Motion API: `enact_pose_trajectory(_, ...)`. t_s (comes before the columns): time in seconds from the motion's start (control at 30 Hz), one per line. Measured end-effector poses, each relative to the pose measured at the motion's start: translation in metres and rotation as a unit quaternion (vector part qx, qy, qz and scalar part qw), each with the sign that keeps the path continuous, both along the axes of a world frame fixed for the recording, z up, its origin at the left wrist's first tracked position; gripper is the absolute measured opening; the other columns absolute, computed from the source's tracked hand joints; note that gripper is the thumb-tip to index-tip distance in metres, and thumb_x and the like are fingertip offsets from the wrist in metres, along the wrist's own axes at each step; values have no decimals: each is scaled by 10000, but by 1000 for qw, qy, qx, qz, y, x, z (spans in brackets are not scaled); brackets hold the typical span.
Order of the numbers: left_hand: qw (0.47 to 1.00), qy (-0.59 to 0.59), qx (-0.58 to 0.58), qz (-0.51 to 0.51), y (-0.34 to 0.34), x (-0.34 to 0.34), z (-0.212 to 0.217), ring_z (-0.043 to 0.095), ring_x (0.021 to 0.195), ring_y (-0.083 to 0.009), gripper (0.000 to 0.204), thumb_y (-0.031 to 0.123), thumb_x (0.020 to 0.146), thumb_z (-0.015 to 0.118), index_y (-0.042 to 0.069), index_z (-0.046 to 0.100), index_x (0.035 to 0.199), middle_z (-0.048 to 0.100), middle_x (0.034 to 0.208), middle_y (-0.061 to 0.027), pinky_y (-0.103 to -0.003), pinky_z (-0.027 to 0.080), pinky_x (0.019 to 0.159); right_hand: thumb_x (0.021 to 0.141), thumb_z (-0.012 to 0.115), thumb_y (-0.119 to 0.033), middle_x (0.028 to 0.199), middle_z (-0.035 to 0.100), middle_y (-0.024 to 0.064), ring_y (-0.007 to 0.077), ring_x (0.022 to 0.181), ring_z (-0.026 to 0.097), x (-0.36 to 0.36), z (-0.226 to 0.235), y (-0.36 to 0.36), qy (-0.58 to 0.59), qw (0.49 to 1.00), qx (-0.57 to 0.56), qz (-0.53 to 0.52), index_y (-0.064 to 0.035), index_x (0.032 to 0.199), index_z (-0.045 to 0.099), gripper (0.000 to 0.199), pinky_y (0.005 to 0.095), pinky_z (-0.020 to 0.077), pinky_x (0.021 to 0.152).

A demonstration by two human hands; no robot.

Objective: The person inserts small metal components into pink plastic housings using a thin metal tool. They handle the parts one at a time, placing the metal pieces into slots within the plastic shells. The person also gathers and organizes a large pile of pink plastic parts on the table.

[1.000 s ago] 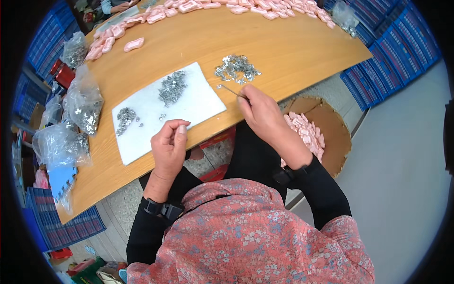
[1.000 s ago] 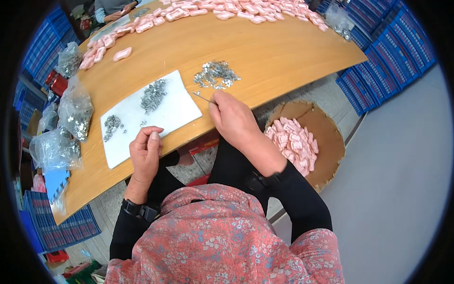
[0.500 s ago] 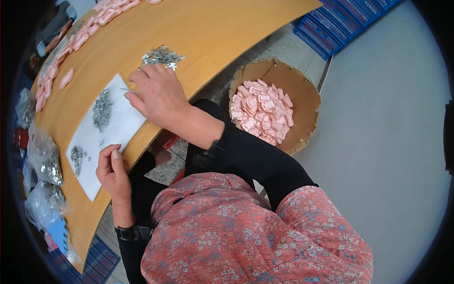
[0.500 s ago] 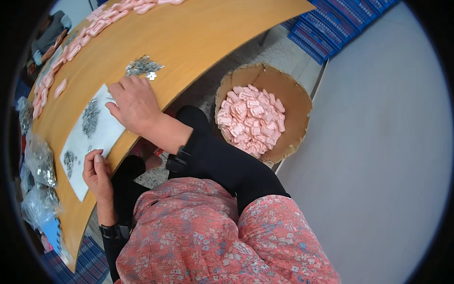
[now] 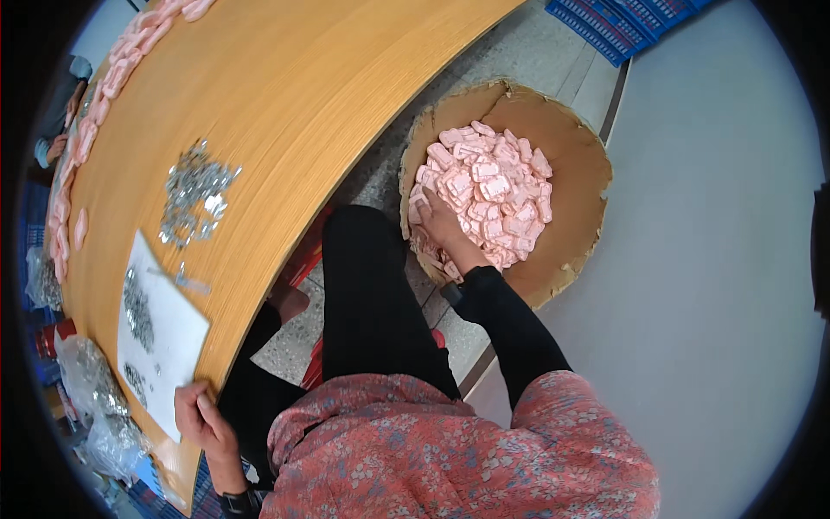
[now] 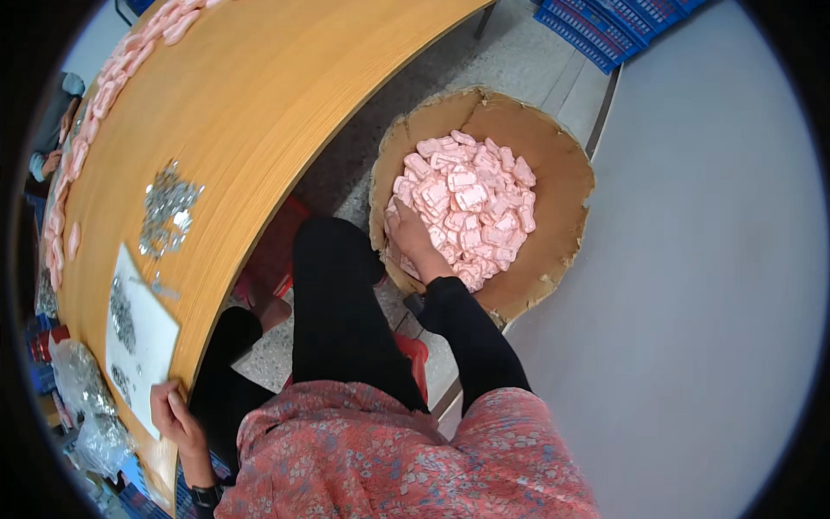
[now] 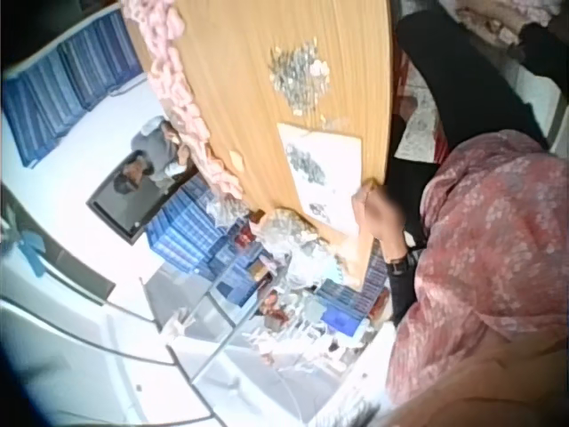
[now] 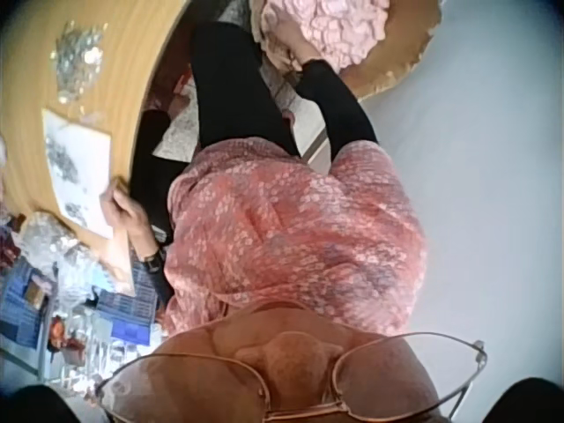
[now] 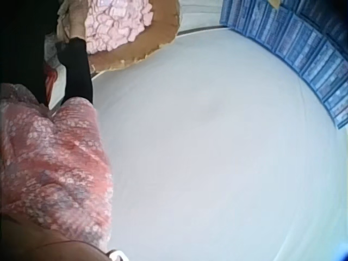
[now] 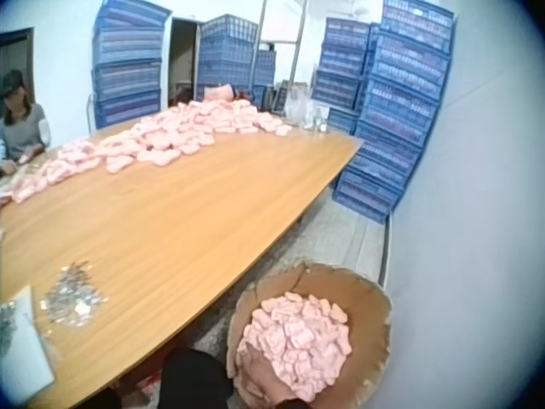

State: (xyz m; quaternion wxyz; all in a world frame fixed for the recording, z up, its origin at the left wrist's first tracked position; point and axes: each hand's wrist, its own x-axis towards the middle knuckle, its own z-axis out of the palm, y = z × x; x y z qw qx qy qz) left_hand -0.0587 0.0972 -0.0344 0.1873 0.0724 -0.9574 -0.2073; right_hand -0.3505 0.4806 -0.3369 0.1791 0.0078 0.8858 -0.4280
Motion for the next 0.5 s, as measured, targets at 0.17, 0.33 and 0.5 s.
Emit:
enact_pose_trajectory(0.17, 996, -78, -20, 31, 7, -7, -5, 491, 731, -286, 252, 233, 1022, 469, 7, 565, 965, 520, 817, -126, -388, 414, 689, 1039, 462, -382, 1501, 453, 296, 403, 1399, 448, -46, -111, 15, 14, 998, -60, -10, -38, 1581, 272, 670, 382, 356, 1159)
enact_pose_trajectory(0.33, 992, -104, -42, 49, 4, 6, -7, 461, 753, -282, 334, 365, 1023, 487, 32, 510, 1013, 457, 834, -123, -395, 389, 704, 1014, 454, -497, 1536, 402, 308, 413, 1422, 422, -88, -141, 83, -104, 992, -27, -65, -125, 1629, 132, 788, 399, 343, 1166)
enact_pose_trajectory(0.5, 995, -89, -27, 39, -3, -6, -13, 431, 788, -239, 449, 464, 1028, 499, 16, 496, 1058, 424, 910, -113, -349, 374, 706, 979, 558, -417, 1360, 586, 290, 423, 1161, 635, -129, -144, 202, -25, 988, 92, -119, -63, 1504, 430, 647, 437, 499, 1001)
